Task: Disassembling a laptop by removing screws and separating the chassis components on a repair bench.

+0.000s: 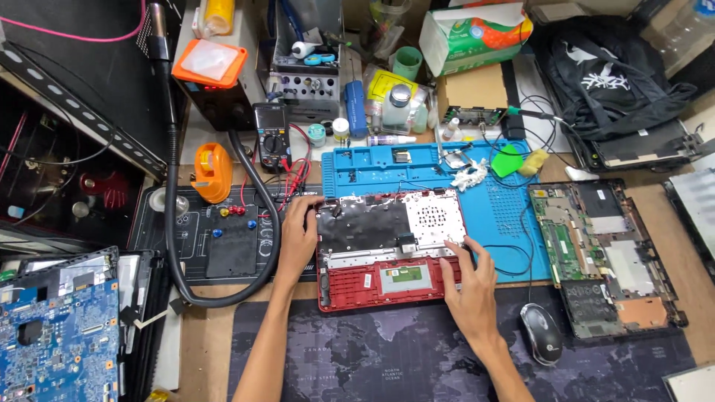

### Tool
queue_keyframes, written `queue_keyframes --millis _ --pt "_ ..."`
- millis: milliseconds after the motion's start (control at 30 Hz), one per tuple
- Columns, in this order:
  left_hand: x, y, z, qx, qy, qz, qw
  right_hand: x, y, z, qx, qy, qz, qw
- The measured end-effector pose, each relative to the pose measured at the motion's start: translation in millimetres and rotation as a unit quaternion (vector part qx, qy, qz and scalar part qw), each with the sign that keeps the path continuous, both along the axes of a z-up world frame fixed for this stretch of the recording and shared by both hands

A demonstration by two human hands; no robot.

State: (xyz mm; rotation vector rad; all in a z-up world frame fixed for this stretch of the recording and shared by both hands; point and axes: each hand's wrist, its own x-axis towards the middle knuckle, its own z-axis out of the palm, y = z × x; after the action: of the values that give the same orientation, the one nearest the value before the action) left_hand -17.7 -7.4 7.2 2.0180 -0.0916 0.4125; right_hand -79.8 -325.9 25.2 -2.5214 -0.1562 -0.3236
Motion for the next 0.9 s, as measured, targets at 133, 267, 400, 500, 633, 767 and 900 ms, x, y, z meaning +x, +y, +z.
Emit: queue_keyframes --millis 133,267,400,500,633,767,900 --pt "-17.0 -3.7 -1.2 0.006 0.019 -0.016 1.0 -2.2 -1.3 -16.6 -0.008 -0.019 -0.005 1.0" --pt "-42.3 -14.5 -7.8 0.056 0.04 0.015 0.998 -2.1 -2.2 -13.3 0.019 -0.013 -0.015 1.0" --pt "-70.9 -25.9 -3.8 0.05 0.085 0.035 0.995 -1.8 -5.2 -9.1 0.104 -0.011 -0.01 0.994" --pt "-89.7 -30.9 2.2 0.053 0.089 0.031 0.994 -1.1 -6.7 -0.2 0.193 0.007 -0.018 0.981" --pt "-108.1 -35.7 2.0 0.051 0.101 0.038 0.993 -2.5 -8.6 -1.6 0.224 0.006 -0.025 0.974" --pt "-121.5 -40.6 4.3 0.056 0.116 0.038 0.991 -8.7 -8.2 -5.3 0.23 -0.134 -0.099 0.959" --pt "-130.7 -43.8 8.6 0.048 0.161 0.042 0.985 -5.8 -10.5 -7.4 0.167 -0.194 -0.058 0.965"
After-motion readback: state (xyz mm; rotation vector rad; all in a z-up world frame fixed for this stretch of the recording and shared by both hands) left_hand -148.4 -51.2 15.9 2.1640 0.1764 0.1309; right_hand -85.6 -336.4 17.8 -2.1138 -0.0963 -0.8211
